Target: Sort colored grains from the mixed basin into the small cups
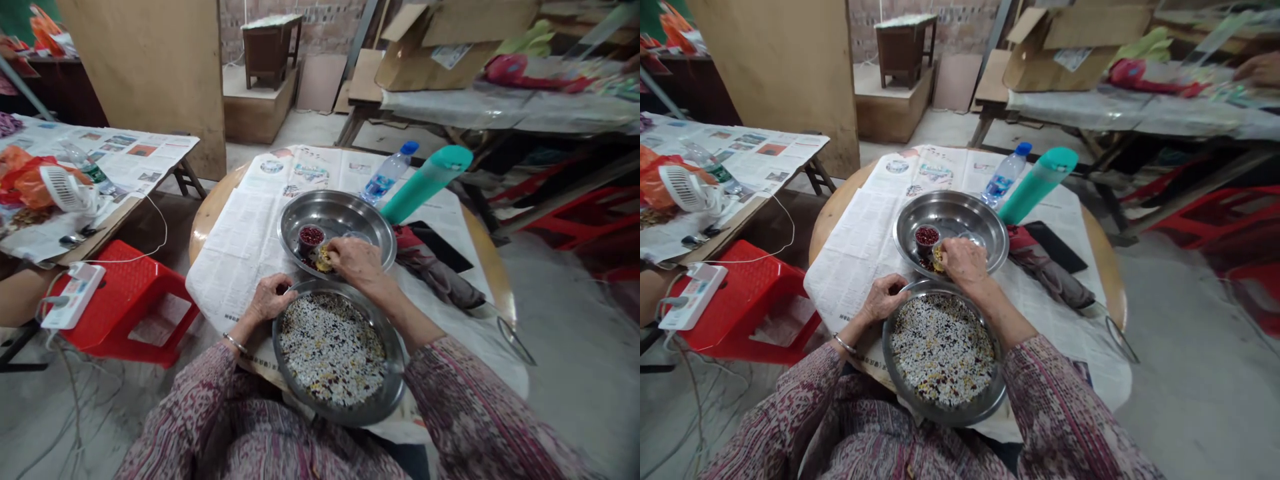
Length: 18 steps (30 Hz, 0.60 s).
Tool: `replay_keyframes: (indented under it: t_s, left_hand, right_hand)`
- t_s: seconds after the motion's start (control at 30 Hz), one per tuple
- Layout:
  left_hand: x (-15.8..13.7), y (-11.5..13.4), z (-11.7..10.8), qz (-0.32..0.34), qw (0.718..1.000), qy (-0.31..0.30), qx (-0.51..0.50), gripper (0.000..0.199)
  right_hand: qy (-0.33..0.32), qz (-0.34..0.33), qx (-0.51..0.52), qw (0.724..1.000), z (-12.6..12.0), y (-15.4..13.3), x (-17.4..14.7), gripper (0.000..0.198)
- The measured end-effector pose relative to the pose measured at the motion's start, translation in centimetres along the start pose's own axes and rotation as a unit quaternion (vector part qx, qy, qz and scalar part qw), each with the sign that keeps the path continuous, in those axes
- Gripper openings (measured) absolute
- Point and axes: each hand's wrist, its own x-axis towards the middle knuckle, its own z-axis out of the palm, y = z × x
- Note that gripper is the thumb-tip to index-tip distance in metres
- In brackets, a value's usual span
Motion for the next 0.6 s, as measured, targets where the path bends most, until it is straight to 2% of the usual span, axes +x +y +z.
replay_keyframes:
  t_s: [0.1, 0.2, 0.37, 0.5, 0.6]
  left_hand:
    - [0.1, 0.0, 0.1, -0.002, 1.0, 0.003, -0.005, 0.008]
    - [0.2, 0.0, 0.2, -0.001, 1.0, 0.007, -0.006, 0.007]
    - [0.3, 0.2, 0.1, 0.005, 1.0, 0.007, -0.009, 0.008]
    - [0.3, 0.0, 0.1, 0.004, 1.0, 0.001, -0.006, 0.009]
    - [0.3, 0.0, 0.1, 0.008, 1.0, 0.002, 0.011, 0.008]
  right_hand:
    - [0.04, -0.013, 0.032, 0.999, 0.7, 0.5, 0.0, 0.021]
    - [0.052, -0.024, 0.043, 0.997, 1.0, 0.6, 0.2, 0.021]
    - [0.078, -0.02, 0.071, 0.994, -0.3, 0.2, -0.5, 0.024]
    - [0.091, -0.032, 0.153, 0.983, -1.0, -0.2, -5.5, 0.022]
    - [-0.006, -0.146, 0.208, 0.967, 0.1, -1.1, -11.2, 0.017]
